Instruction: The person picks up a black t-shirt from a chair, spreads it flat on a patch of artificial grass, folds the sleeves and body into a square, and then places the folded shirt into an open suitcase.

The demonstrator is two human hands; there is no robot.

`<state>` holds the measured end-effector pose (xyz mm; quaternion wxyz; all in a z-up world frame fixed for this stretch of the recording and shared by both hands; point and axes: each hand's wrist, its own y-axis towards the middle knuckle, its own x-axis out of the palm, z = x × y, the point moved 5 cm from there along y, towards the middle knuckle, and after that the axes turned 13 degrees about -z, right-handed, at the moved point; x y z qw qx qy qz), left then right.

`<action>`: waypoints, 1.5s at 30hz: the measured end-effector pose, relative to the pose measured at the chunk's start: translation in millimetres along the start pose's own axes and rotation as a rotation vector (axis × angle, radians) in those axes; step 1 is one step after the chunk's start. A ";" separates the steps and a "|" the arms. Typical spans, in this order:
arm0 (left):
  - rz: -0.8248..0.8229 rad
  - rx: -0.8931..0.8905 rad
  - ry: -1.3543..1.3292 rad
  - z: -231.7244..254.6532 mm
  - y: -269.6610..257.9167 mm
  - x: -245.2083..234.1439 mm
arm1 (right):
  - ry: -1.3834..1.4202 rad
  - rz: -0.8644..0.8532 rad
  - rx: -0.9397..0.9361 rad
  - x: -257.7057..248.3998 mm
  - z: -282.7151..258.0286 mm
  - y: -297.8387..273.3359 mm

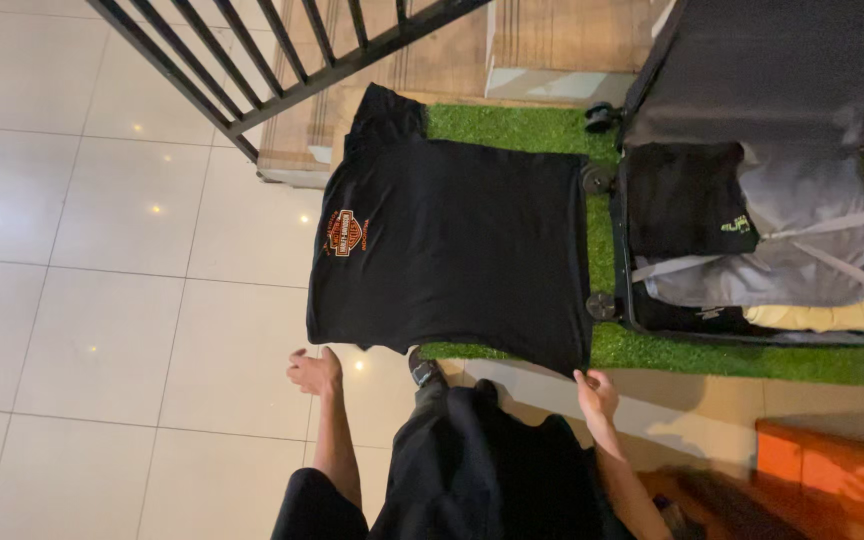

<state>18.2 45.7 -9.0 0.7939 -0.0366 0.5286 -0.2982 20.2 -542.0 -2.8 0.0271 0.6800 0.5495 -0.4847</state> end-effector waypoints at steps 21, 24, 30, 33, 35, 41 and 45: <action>-0.014 0.215 -0.035 18.8 67.0 2.2 | 0.202 0.172 0.124 1.4 -12.4 -3.7; -0.061 0.254 -0.052 26.6 72.6 6.6 | 0.064 0.240 0.112 -3.2 -29.0 -10.8; -0.002 0.463 0.031 100.4 75.8 4.7 | -0.123 0.472 -0.070 -5.0 -79.3 -30.9; -0.039 0.566 0.049 152.1 77.0 16.4 | -0.096 0.438 -0.385 5.9 -111.1 -25.3; -0.013 0.633 0.083 186.9 83.8 27.5 | -0.111 0.354 -0.458 13.1 -131.9 -15.6; -0.080 0.665 0.256 279.8 112.5 71.0 | -0.419 0.180 -0.645 26.7 -178.8 20.2; -0.148 0.690 0.362 331.1 128.2 99.8 | -0.550 0.167 -0.687 38.4 -179.2 28.3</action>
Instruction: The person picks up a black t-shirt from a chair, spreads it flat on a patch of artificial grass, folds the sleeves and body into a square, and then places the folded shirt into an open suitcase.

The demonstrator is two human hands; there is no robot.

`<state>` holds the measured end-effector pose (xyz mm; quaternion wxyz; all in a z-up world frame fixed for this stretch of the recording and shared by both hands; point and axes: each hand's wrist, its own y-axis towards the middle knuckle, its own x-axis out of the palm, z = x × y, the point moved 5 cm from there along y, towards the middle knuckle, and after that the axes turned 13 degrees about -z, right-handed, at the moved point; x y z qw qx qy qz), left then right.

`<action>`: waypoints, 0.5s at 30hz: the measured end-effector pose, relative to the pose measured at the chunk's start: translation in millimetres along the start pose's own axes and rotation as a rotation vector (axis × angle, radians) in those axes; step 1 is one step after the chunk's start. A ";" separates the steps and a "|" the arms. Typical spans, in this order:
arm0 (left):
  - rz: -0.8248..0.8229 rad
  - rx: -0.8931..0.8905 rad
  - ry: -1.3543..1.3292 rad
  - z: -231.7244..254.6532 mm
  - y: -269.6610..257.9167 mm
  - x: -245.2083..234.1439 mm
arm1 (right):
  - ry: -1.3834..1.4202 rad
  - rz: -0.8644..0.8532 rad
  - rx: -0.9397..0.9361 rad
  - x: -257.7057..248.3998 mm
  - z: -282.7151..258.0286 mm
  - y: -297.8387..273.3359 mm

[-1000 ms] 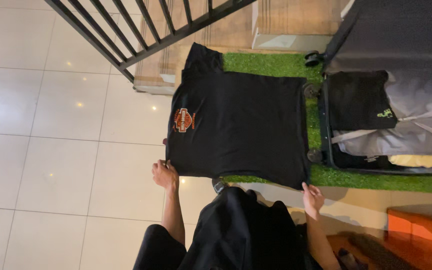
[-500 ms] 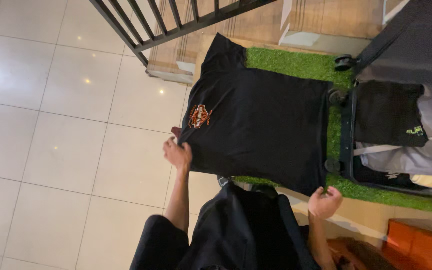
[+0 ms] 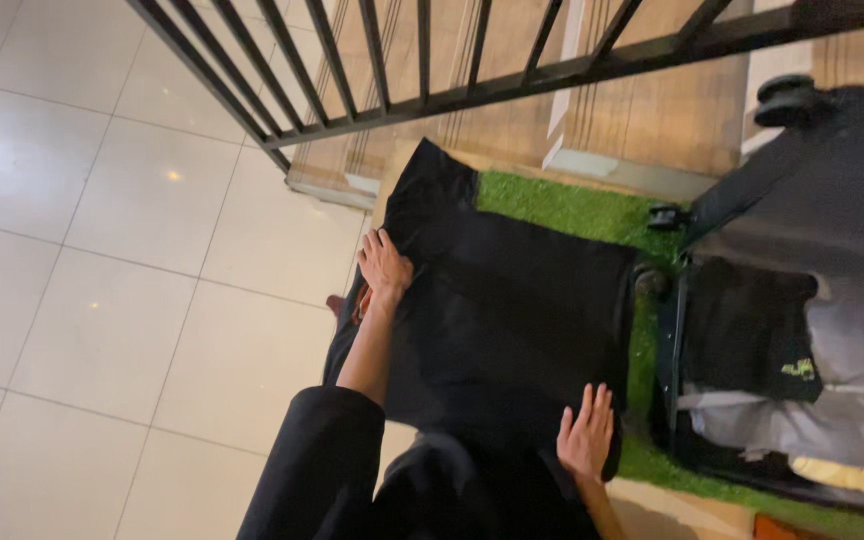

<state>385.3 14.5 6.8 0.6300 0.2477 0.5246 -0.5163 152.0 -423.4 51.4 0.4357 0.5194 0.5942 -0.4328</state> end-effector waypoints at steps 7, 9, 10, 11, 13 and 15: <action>0.007 0.001 0.048 45.0 74.5 32.0 | -0.025 -0.132 0.146 8.1 3.7 13.6; 0.073 -0.012 0.060 48.1 88.4 30.3 | -0.057 -0.153 0.159 8.2 2.4 17.5; 0.105 -0.020 0.065 49.2 93.4 30.6 | -0.066 -0.148 0.164 7.9 1.7 19.0; 0.101 -0.031 0.000 48.9 98.8 32.9 | -0.075 -0.143 0.169 8.2 0.8 20.8; 0.097 -0.058 -0.123 42.2 109.4 35.4 | -0.096 -0.139 0.173 8.9 -1.2 27.0; 0.033 -0.005 -0.130 38.2 118.1 40.3 | -0.124 -0.136 0.187 9.7 -2.5 29.8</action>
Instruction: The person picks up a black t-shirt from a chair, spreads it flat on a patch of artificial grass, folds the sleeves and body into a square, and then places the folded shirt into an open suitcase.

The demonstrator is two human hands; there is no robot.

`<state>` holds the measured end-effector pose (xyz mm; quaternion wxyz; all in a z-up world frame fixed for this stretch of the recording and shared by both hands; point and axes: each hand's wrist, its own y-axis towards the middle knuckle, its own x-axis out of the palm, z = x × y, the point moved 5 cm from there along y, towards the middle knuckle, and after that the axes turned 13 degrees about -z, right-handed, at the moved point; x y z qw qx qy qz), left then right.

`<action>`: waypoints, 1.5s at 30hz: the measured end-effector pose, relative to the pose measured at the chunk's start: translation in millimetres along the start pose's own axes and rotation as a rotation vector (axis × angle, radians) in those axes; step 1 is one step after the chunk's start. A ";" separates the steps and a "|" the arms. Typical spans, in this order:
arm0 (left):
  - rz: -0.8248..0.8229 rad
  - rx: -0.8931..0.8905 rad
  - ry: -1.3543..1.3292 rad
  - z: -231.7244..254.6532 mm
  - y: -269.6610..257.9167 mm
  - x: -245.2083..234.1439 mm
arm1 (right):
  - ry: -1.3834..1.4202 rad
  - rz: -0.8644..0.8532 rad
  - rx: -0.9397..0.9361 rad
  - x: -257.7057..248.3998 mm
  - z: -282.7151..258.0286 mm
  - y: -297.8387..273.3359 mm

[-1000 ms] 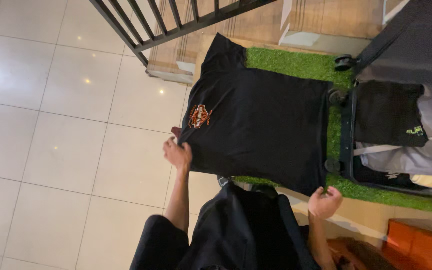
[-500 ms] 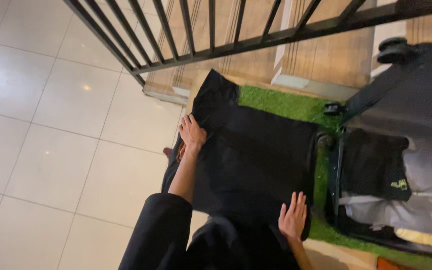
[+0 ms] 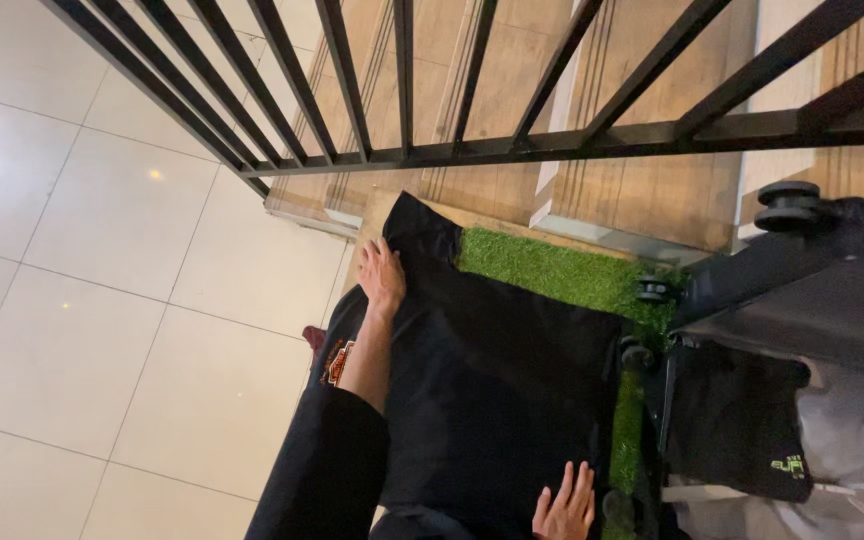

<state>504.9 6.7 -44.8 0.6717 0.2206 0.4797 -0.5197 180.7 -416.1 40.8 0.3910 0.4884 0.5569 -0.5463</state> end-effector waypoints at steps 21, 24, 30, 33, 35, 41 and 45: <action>0.041 0.155 0.133 -1.4 -175.8 -48.8 | 0.259 -0.042 0.007 -32.0 -8.8 89.1; -0.017 0.218 0.189 -25.2 -189.5 -58.4 | 0.337 -0.152 0.026 -45.6 -10.4 146.3; -0.015 0.180 0.181 -24.7 -188.2 -56.9 | 0.161 -0.155 0.008 -48.9 3.9 239.4; -0.024 0.153 0.178 -25.4 -186.2 -54.8 | 0.136 -0.214 0.101 -31.4 16.7 278.4; -0.017 0.153 0.182 -25.2 -185.4 -54.3 | 0.120 -0.264 0.167 -18.0 30.3 294.6; -0.027 0.137 0.174 -25.3 -183.5 -54.4 | 0.129 -0.268 0.293 8.4 67.3 324.2; -0.020 0.134 0.178 -26.1 -182.0 -53.2 | 0.185 -0.251 0.245 5.7 83.1 333.3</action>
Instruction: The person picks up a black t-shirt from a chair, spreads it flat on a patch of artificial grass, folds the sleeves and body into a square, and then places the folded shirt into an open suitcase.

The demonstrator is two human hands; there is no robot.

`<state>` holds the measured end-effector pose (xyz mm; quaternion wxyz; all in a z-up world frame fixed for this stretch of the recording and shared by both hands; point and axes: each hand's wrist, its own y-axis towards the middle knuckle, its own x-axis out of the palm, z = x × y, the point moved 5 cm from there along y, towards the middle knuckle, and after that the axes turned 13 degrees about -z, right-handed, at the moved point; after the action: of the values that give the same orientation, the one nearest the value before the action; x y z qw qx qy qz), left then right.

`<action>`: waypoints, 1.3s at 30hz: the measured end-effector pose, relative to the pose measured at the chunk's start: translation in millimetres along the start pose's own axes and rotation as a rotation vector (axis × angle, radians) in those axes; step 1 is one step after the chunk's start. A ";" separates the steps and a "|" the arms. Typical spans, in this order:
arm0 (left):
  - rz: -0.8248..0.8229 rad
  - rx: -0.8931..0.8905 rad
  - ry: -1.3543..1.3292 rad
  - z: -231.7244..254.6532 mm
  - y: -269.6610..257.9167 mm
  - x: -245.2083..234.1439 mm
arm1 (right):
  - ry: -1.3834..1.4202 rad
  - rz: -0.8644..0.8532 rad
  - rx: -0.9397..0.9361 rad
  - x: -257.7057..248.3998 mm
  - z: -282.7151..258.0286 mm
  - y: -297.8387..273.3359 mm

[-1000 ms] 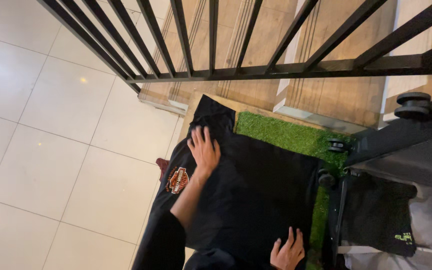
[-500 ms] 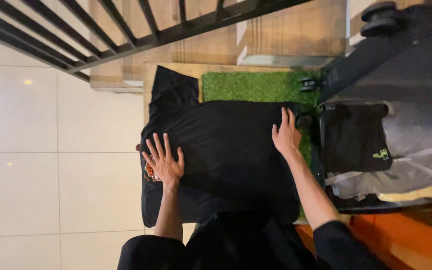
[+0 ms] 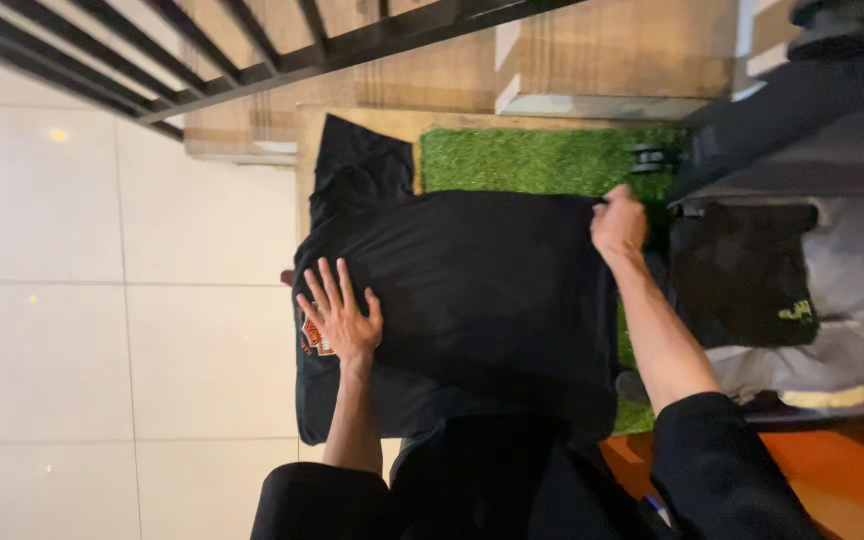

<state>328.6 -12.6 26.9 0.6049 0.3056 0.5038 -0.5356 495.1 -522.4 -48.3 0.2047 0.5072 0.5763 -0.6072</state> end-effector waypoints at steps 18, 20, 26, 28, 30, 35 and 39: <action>0.190 0.053 -0.183 88.2 95.0 14.6 | 0.013 0.032 -0.335 58.8 -43.8 -278.2; 0.099 0.035 -0.078 105.6 130.9 38.1 | -0.031 0.043 -0.320 71.8 -29.7 -286.9; -0.141 -0.062 0.024 108.5 194.1 89.1 | -0.097 0.113 -0.355 94.5 -15.3 -284.7; -0.226 -0.170 -0.178 99.6 200.5 77.5 | -0.080 0.135 -0.362 93.6 -16.2 -284.0; -0.179 -0.056 -0.331 100.5 190.4 52.3 | -0.067 0.125 -0.348 92.8 -15.9 -284.8; 0.105 0.325 -0.362 94.9 86.0 -17.0 | -0.086 0.153 -0.327 91.4 -17.8 -288.8; 0.173 -0.011 -0.227 19.3 -52.0 -28.5 | -0.047 0.202 -0.380 89.5 -18.1 -289.4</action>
<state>286.6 -32.9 68.4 0.7034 0.2820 0.4071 -0.5099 224.9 -402.9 21.1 0.3698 0.5003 0.6217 -0.4759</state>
